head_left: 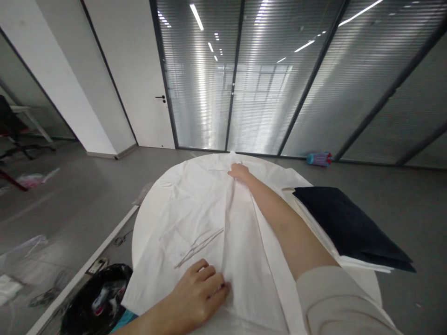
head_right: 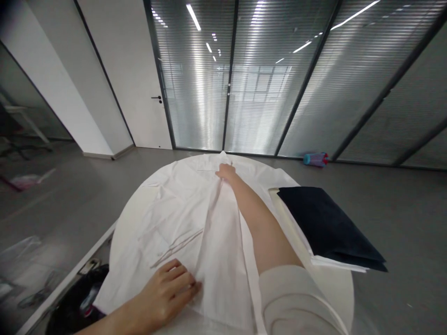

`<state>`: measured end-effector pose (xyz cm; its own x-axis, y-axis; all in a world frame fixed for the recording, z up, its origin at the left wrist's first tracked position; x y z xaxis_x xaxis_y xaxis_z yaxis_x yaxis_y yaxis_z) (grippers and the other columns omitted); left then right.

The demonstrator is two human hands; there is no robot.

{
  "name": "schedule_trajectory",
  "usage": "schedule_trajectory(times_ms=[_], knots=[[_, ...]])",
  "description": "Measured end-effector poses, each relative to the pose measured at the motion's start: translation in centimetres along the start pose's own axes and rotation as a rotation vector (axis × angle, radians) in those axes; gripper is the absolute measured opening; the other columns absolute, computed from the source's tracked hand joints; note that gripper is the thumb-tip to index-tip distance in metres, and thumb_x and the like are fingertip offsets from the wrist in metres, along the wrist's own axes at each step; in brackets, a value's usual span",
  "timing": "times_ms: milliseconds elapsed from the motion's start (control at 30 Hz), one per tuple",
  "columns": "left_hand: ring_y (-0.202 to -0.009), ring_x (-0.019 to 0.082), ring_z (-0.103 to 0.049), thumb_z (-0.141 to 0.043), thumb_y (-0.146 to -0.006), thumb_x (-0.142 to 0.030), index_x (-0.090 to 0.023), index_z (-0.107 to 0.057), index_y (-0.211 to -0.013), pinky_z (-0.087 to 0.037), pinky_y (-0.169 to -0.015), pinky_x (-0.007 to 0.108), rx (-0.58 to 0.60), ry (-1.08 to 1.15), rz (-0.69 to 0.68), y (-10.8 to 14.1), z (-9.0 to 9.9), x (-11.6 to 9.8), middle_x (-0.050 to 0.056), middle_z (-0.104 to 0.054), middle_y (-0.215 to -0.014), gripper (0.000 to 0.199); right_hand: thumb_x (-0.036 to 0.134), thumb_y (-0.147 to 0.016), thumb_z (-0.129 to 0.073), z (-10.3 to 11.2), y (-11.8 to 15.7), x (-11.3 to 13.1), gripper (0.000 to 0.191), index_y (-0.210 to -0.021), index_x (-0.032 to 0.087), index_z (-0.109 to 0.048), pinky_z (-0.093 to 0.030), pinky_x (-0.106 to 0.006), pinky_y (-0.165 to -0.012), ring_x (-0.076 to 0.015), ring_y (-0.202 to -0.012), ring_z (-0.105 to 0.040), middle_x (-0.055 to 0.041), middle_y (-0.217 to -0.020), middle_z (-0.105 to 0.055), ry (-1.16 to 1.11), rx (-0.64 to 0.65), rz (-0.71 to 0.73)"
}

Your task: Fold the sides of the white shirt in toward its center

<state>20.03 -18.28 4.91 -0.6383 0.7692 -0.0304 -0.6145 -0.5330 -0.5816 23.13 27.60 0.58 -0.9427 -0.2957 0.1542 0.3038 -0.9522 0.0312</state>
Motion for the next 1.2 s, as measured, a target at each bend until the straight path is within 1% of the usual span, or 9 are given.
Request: schedule_trajectory(times_ms=[133, 300, 533, 733, 900, 967, 1067, 1133, 1200], knots=[[-0.071, 0.017, -0.055, -0.045, -0.101, -0.02, -0.016, -0.062, -0.102, -0.038, -0.065, 0.033, 0.097, 0.023, 0.11, 2.1, -2.3, 1.2, 0.004, -0.062, -0.082, 0.018, 0.037, -0.092, -0.053, -2.2, 0.5, 0.9, 0.045, -0.126, 0.01, -0.064, -0.049, -0.039, -0.093, -0.0318, -0.119, -0.062, -0.0227, -0.129, -0.063, 0.035, 0.001, -0.015], [-0.069, 0.016, -0.055, -0.042, -0.102, -0.019, -0.014, -0.061, -0.107, -0.041, -0.066, 0.033, 0.041, 0.105, 0.07, 2.1, -1.3, 0.6, 0.005, -0.062, -0.08, 0.02, 0.034, -0.094, -0.047, -1.7, -0.2, 1.1, 0.042, -0.127, 0.013, -0.063, -0.048, -0.037, -0.094, -0.0302, -0.122, -0.06, -0.0194, -0.13, -0.064, 0.054, -0.022, -0.003], [-0.062, 0.014, -0.052, -0.049, -0.101, -0.019, -0.014, -0.064, -0.096, -0.038, -0.059, 0.031, 0.119, 0.037, -0.008, 1.8, -2.0, -0.4, 0.002, -0.056, -0.07, 0.016, 0.033, -0.093, -0.048, -2.6, -0.7, 1.9, 0.041, -0.125, 0.014, -0.065, -0.048, -0.034, -0.092, -0.0292, -0.119, -0.061, -0.018, -0.129, -0.065, 0.066, 0.004, 0.022], [-0.061, 0.014, -0.049, -0.057, -0.098, -0.021, -0.015, -0.063, -0.088, -0.034, -0.057, 0.032, 0.142, 0.023, -0.049, 1.5, -2.3, -0.7, 0.0, -0.054, -0.07, 0.013, 0.035, -0.093, -0.049, -2.6, -1.0, 2.1, 0.039, -0.121, 0.016, -0.068, -0.048, -0.035, -0.091, -0.0291, -0.116, -0.062, -0.0163, -0.126, -0.066, 0.055, 0.0, 0.049], [-0.061, 0.014, -0.048, -0.056, -0.097, -0.018, -0.015, -0.063, -0.086, -0.033, -0.057, 0.032, 0.111, 0.047, -0.068, 1.6, -2.1, -0.9, 0.0, -0.053, -0.068, 0.013, 0.036, -0.093, -0.049, -2.5, -0.6, 2.1, 0.039, -0.119, 0.014, -0.068, -0.039, -0.041, -0.104, -0.0319, -0.129, -0.051, -0.0187, -0.138, -0.056, 0.046, -0.074, 0.082], [-0.062, 0.014, -0.049, -0.058, -0.097, -0.02, -0.015, -0.062, -0.085, -0.034, -0.058, 0.032, 0.136, 0.051, -0.053, 1.7, -2.5, -0.7, 0.0, -0.054, -0.07, 0.013, 0.04, -0.095, -0.046, -2.6, -0.6, 2.0, 0.046, -0.129, 0.013, -0.062, -0.031, -0.043, -0.112, -0.0316, -0.138, -0.04, -0.0191, -0.149, -0.045, 0.042, -0.113, 0.083], [-0.063, 0.014, -0.05, -0.061, -0.096, -0.022, -0.016, -0.062, -0.086, -0.034, -0.059, 0.032, 0.131, 0.05, -0.062, 1.8, -2.9, -0.5, 0.0, -0.054, -0.07, 0.012, 0.051, -0.1, -0.034, -3.0, -1.2, 1.5, 0.066, -0.152, 0.011, -0.036, -0.018, -0.044, -0.119, -0.0293, -0.149, -0.021, -0.0177, -0.163, -0.022, 0.025, -0.132, 0.065], [-0.062, 0.014, -0.049, -0.061, -0.095, -0.021, -0.016, -0.062, -0.085, -0.034, -0.058, 0.032, 0.081, 0.054, -0.091, 1.9, -3.0, -0.6, -0.001, -0.053, -0.067, 0.012, 0.058, -0.1, -0.025, -3.6, -2.1, 1.3, 0.075, -0.157, 0.009, -0.021, -0.012, -0.046, -0.121, -0.0292, -0.152, -0.011, -0.0165, -0.165, -0.012, 0.013, -0.106, 0.045], [-0.061, 0.013, -0.049, -0.061, -0.095, -0.02, -0.017, -0.061, -0.083, -0.033, -0.059, 0.031, 0.048, 0.078, -0.098, 2.3, -3.6, -0.5, -0.002, -0.053, -0.064, 0.013, 0.062, -0.1, -0.018, -4.2, -3.3, 1.2, 0.08, -0.159, 0.009, -0.017, -0.008, -0.047, -0.121, -0.0297, -0.152, -0.007, -0.0156, -0.166, -0.009, 0.001, -0.067, 0.027]])
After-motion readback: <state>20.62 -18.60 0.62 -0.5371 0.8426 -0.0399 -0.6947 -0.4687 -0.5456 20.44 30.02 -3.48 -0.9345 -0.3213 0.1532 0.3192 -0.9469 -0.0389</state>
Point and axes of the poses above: each hand's wrist, its own y-axis away from the middle knuckle, its own z-axis out of the back of the hand, x = y × z, the point moved 9 cm from there along -y, towards the middle knuckle
